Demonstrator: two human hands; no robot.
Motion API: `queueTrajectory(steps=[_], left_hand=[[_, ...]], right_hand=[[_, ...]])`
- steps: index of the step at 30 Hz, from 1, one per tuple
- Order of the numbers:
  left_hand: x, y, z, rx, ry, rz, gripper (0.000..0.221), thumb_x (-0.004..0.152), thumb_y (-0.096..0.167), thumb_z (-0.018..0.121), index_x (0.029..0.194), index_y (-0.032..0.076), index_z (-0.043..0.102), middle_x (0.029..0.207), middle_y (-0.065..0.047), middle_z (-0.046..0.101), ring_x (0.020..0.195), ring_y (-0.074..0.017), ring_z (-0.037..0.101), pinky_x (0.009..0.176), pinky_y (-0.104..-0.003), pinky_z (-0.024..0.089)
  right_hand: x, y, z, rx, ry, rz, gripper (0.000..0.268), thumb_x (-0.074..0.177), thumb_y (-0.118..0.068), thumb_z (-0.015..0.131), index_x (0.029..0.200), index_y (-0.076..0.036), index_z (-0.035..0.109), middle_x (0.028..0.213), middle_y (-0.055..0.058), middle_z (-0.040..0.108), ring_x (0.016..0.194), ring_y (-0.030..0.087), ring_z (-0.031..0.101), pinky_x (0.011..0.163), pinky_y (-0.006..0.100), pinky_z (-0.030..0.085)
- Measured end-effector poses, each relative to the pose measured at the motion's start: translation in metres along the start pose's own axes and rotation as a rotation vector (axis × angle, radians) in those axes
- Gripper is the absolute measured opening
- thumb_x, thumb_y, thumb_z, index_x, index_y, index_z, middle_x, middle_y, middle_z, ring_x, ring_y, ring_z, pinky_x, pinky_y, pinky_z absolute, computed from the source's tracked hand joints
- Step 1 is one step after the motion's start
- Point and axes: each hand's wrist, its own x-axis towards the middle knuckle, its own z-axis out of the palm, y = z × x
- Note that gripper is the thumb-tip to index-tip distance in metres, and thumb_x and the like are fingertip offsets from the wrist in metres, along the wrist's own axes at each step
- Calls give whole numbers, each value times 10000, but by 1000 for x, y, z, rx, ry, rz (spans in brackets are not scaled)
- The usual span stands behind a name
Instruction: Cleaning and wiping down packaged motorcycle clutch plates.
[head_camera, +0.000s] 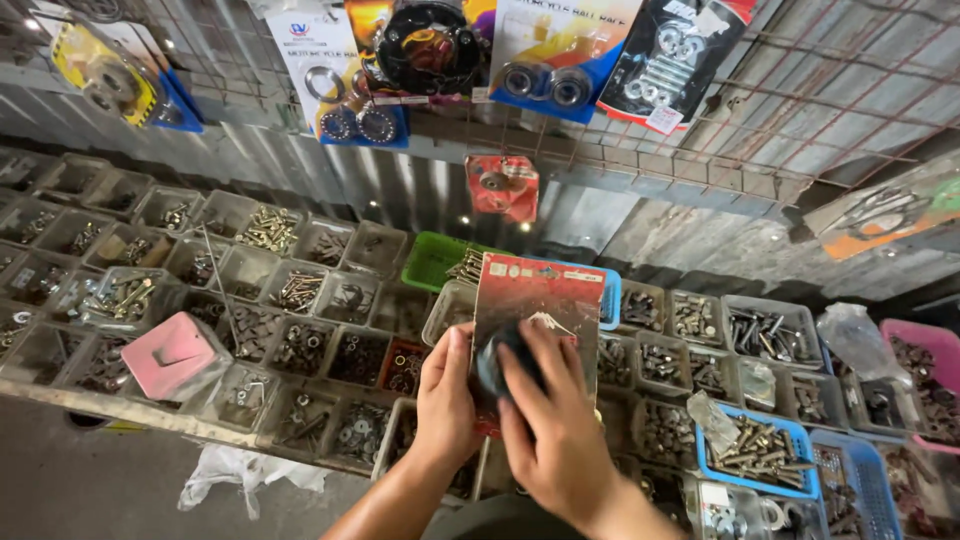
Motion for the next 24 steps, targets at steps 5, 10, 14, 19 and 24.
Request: queueTrajectory(steps=[5, 10, 14, 19, 24], left_hand=[[-3, 3, 1, 19, -34, 66, 362, 1098, 229, 445, 1204, -39, 665, 1111, -120, 732, 925, -136, 630, 860, -276, 502], [-8, 8, 5, 64, -41, 129, 354, 1100, 240, 457, 1179, -27, 677, 1045, -89, 724, 861, -103, 586, 809, -249, 482], [-13, 12, 10, 188, -58, 194, 319, 1092, 191, 466, 1178, -38, 671, 1011, -82, 719, 836, -95, 567, 788, -240, 475], [-17, 9, 13, 320, -49, 249, 294, 1080, 172, 477, 1153, -35, 674, 980, -53, 704, 844, -85, 557, 785, -234, 467], [-24, 8, 24, 430, -191, 283, 269, 1030, 84, 494, 1213, -18, 663, 1028, -109, 712, 829, -151, 596, 750, -284, 516]], right_hand=[[-7, 5, -2, 1, -11, -1, 486, 838, -45, 664, 1307, 64, 592, 1498, 283, 478, 1404, 450, 474, 1193, 560, 317], [-9, 13, -4, -30, 21, 68, 507, 822, -37, 660, 1315, 52, 588, 1507, 273, 470, 1423, 441, 462, 1215, 563, 273], [-9, 11, -9, 57, 44, 88, 499, 828, -8, 654, 1315, 66, 572, 1486, 274, 484, 1350, 449, 519, 1131, 514, 401], [-12, 8, -11, 138, 26, 78, 483, 855, -22, 644, 1323, 73, 572, 1516, 287, 454, 1384, 443, 513, 1137, 466, 435], [-19, 13, -6, 337, 29, 145, 635, 941, -236, 608, 1459, 72, 408, 1570, 295, 390, 1467, 437, 419, 1207, 496, 331]])
